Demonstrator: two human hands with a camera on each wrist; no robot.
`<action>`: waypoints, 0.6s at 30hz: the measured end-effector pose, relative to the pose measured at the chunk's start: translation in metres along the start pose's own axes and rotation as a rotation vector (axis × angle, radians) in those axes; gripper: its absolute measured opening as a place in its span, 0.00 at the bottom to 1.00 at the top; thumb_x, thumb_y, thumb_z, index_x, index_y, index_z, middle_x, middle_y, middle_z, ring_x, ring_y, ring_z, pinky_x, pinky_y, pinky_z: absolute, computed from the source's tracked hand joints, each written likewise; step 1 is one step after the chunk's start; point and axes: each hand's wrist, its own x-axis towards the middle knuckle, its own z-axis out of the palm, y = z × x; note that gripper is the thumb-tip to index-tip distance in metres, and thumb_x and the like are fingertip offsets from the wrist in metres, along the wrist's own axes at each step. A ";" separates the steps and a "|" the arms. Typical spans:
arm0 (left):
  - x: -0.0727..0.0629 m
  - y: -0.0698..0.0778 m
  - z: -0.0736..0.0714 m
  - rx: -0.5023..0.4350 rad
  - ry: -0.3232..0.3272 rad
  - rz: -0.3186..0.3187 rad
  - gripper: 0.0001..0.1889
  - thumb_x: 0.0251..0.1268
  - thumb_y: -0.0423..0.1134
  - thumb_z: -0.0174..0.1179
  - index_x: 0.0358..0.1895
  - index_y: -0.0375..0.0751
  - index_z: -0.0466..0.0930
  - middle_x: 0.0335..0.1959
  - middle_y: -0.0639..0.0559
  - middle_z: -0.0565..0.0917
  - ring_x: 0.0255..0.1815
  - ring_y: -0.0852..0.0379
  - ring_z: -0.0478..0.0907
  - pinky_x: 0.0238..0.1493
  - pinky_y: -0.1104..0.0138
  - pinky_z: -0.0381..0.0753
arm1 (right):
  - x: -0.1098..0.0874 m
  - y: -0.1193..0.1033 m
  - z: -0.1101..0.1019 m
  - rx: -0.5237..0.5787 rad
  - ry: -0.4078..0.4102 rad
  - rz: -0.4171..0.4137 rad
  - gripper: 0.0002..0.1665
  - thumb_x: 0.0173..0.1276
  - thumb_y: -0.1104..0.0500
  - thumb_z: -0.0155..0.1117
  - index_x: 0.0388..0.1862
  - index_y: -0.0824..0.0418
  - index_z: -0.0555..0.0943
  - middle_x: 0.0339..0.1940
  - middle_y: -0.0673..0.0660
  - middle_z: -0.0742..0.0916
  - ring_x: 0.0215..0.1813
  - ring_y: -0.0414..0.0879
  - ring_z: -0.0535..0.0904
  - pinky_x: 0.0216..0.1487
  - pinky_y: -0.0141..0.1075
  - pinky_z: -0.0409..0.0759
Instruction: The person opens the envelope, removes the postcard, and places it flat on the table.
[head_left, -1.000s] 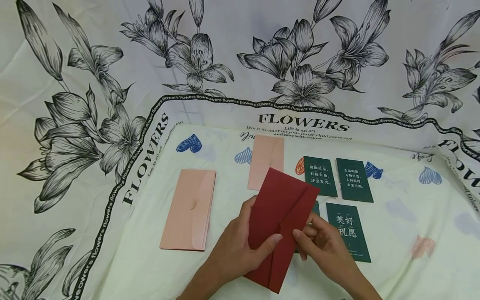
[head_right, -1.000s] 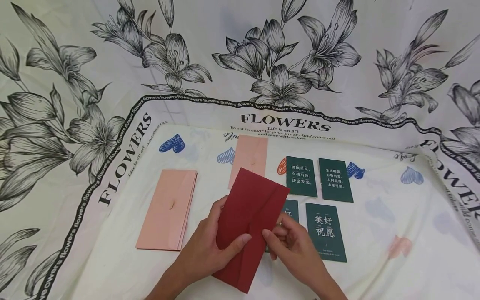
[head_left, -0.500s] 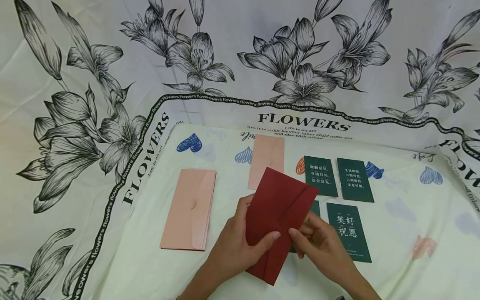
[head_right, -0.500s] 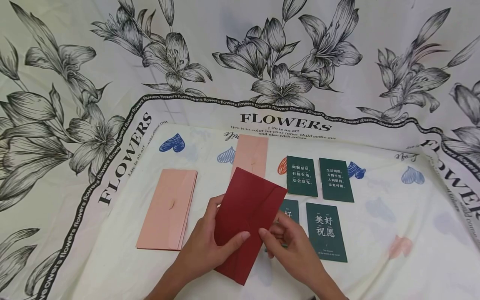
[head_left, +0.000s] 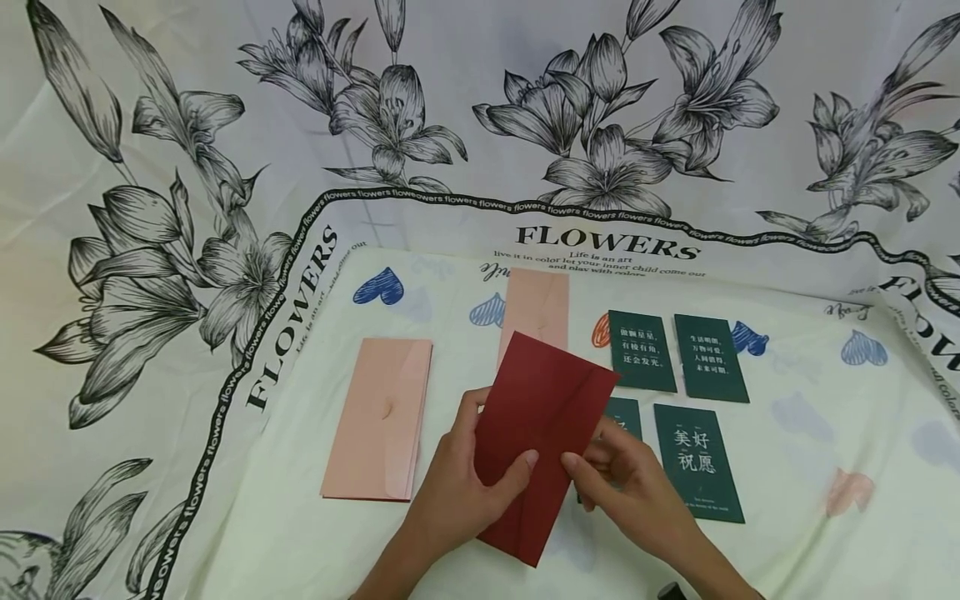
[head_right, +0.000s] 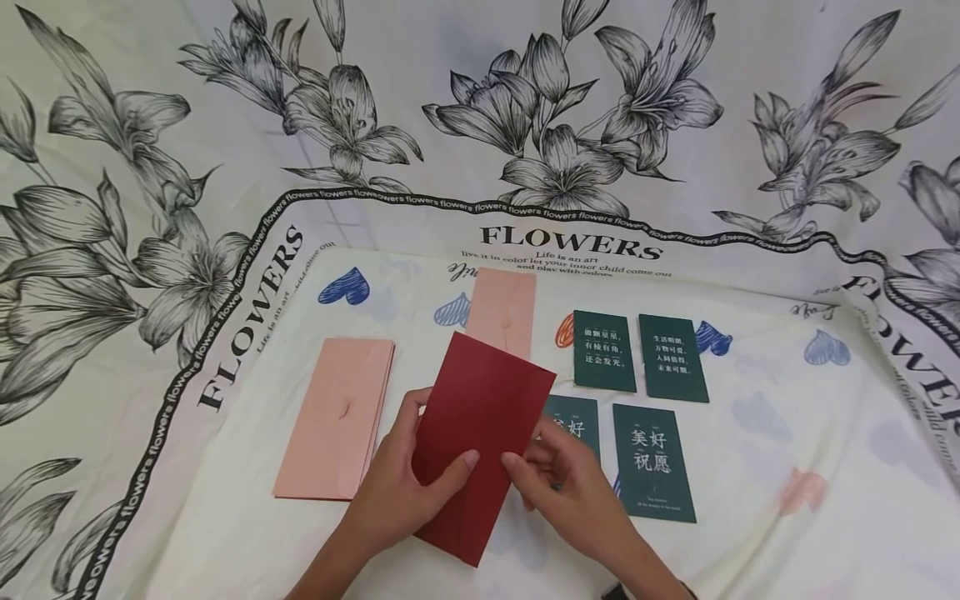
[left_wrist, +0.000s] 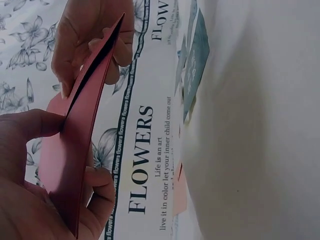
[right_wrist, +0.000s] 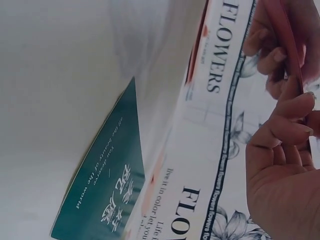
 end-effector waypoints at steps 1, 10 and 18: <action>0.000 0.000 -0.001 0.004 0.007 0.000 0.36 0.72 0.43 0.70 0.75 0.64 0.59 0.58 0.60 0.84 0.53 0.56 0.87 0.45 0.61 0.89 | 0.001 0.000 0.000 0.005 -0.009 -0.003 0.22 0.81 0.68 0.59 0.71 0.59 0.74 0.39 0.57 0.91 0.22 0.49 0.81 0.26 0.41 0.83; -0.001 -0.002 -0.004 0.029 0.025 -0.013 0.33 0.71 0.46 0.71 0.72 0.62 0.63 0.57 0.61 0.85 0.52 0.56 0.87 0.44 0.61 0.89 | 0.003 0.003 0.003 0.023 -0.039 -0.018 0.21 0.81 0.68 0.58 0.69 0.60 0.74 0.36 0.57 0.90 0.22 0.48 0.79 0.24 0.43 0.80; -0.002 -0.004 -0.013 0.091 0.064 -0.050 0.29 0.70 0.52 0.72 0.69 0.61 0.68 0.55 0.63 0.85 0.51 0.59 0.86 0.44 0.62 0.89 | 0.000 0.003 0.004 0.013 -0.063 0.052 0.13 0.83 0.64 0.58 0.62 0.59 0.74 0.37 0.62 0.87 0.27 0.50 0.81 0.31 0.44 0.82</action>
